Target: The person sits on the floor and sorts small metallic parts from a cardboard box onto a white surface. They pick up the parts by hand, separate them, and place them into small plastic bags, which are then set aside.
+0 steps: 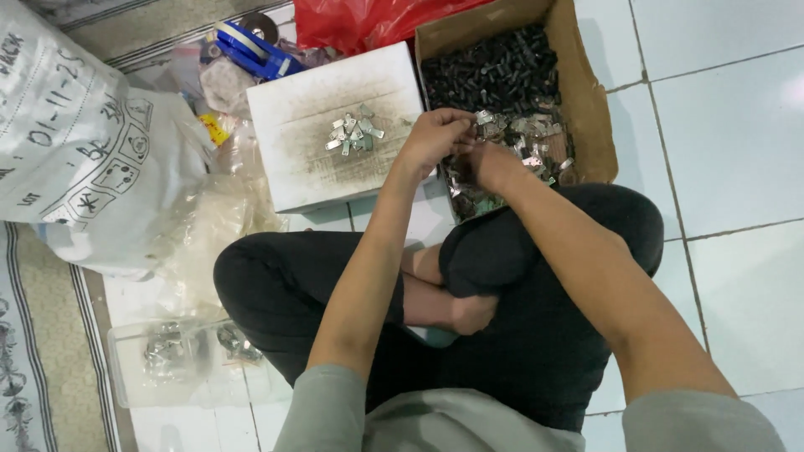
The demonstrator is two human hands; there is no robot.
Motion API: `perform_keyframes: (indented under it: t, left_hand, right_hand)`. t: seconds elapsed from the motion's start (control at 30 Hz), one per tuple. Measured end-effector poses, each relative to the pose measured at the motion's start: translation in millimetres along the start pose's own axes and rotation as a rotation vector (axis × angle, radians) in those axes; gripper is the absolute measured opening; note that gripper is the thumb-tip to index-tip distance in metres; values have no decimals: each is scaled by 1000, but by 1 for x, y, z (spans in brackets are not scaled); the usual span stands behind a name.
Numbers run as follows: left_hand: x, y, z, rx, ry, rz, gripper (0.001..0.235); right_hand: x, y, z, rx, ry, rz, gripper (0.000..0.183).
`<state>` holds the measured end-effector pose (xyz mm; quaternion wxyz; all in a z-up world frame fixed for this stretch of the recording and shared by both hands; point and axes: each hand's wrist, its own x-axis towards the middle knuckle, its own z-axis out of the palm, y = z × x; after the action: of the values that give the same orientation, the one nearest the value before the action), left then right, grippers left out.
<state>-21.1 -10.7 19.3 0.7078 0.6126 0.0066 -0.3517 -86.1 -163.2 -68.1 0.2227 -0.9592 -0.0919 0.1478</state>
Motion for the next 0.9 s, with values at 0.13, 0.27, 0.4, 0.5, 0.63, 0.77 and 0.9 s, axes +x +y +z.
perform_keyframes:
  t: [0.13, 0.27, 0.4, 0.5, 0.63, 0.77, 0.9]
  left_hand:
    - [-5, 6, 4, 20, -2, 3, 33]
    - [-4, 0, 5, 69, 8, 21, 33]
    - [2, -7, 6, 59, -10, 37, 32]
    - [5, -12, 4, 34, -2, 46, 32]
    - [6, -11, -2, -10, 10, 44, 33]
    - [-16, 10, -3, -42, 27, 25, 32]
    - [-10, 4, -8, -36, 14, 10, 32]
  right_hand:
    - [-12, -6, -38, 96, 1, 105, 21]
    - [-22, 12, -57, 72, -95, 318, 29]
    - [-7, 26, -54, -53, -24, 367, 19]
    - [-6, 15, -49, -35, -7, 291, 20]
    - [-12, -42, -65, 138, -58, 289, 16]
    - [-3, -30, -32, -96, -64, 26, 18]
    - [18, 21, 34, -232, -6, -121, 23]
